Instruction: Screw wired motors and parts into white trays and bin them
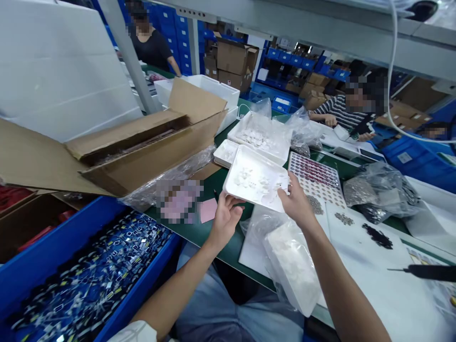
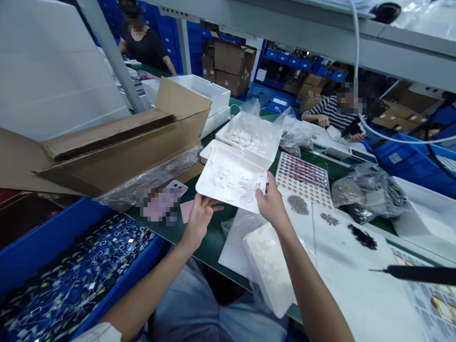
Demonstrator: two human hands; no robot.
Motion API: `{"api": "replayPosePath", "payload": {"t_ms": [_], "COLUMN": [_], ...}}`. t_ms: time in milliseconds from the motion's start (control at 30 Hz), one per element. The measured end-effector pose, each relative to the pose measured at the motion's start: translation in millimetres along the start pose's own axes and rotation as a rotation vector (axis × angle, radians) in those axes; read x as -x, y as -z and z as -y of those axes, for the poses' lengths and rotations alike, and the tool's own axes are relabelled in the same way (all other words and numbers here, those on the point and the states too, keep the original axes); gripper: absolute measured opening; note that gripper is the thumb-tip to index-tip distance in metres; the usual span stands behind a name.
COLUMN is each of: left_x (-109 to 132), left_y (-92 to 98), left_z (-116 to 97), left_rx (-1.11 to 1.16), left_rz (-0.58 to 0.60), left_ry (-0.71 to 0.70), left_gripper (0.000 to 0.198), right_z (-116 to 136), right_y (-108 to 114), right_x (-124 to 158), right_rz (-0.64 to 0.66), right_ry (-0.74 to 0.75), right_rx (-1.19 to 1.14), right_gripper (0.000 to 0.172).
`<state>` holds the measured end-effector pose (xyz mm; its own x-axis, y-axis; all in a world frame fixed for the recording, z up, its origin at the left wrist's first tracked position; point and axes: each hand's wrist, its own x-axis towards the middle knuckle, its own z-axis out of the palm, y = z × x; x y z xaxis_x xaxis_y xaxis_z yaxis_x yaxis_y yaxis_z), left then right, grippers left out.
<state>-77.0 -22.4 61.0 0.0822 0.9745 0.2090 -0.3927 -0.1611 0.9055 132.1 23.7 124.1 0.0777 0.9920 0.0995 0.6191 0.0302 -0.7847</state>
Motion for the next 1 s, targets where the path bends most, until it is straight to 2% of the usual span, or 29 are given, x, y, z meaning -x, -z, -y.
{"api": "replayPosePath", "payload": {"t_ms": [67,133,167,200,233,300,367,433,500,567,667,733,833,867,900,1000], "left_x": [-10,-20,-24,-28,-32,-40,-46,-49,-51,-53,-54,-49,-20,-5,10,48], "left_y": [1.7,11.1,19.6,30.6,43.4,70.5,92.0,101.6,100.2,94.1,90.4,94.9,103.8,105.2,105.3,101.4], "left_z": [-4,-10,-14,-19,-25,-35,-41,-42,-40,-36,-30,-25,-14,-9,-3,19], "left_rx": [0.083,0.163,0.203,0.246,0.293,0.375,0.387,0.361,0.319,0.263,0.149,0.041,-0.192,-0.284,-0.375,-0.636], "left_rz": [-0.111,-0.213,-0.251,-0.266,-0.258,-0.123,0.056,0.184,0.25,0.274,0.183,0.022,-0.25,-0.302,-0.317,-0.228], "left_ry": [-0.007,-0.005,0.025,0.081,0.168,0.423,0.682,0.844,0.914,0.932,0.804,0.614,0.29,0.197,0.112,-0.121], "left_gripper": [0.087,0.082,0.079,0.077,0.075,0.073,0.067,0.06,0.053,0.05,0.054,0.059,0.053,0.047,0.04,0.024], "right_z": [14,23,24,25,25,26,32,42,53,61,65,64,62,61,60,55], "right_y": [-16,-19,-15,-9,-1,13,18,11,-3,-17,-24,-19,-16,-19,-25,-53], "right_x": [5,27,40,54,66,83,91,94,95,95,87,73,31,12,-9,-73], "right_rz": [0.046,0.157,0.236,0.301,0.313,0.223,0.107,0.124,0.184,0.2,0.167,0.128,0.035,0.012,0.007,0.019], "right_ry": [-0.029,-0.079,-0.089,-0.059,0.028,0.356,0.792,1.146,1.344,1.406,1.389,1.348,1.216,1.141,1.039,0.81], "right_rx": [-0.102,-0.21,-0.228,-0.206,-0.135,0.135,0.474,0.68,0.702,0.67,0.691,0.719,0.853,0.922,1.002,1.108], "right_gripper": [0.087,0.094,0.092,0.083,0.07,0.055,0.055,0.054,0.043,0.036,0.023,0.017,0.011,0.008,0.005,0.026]}}
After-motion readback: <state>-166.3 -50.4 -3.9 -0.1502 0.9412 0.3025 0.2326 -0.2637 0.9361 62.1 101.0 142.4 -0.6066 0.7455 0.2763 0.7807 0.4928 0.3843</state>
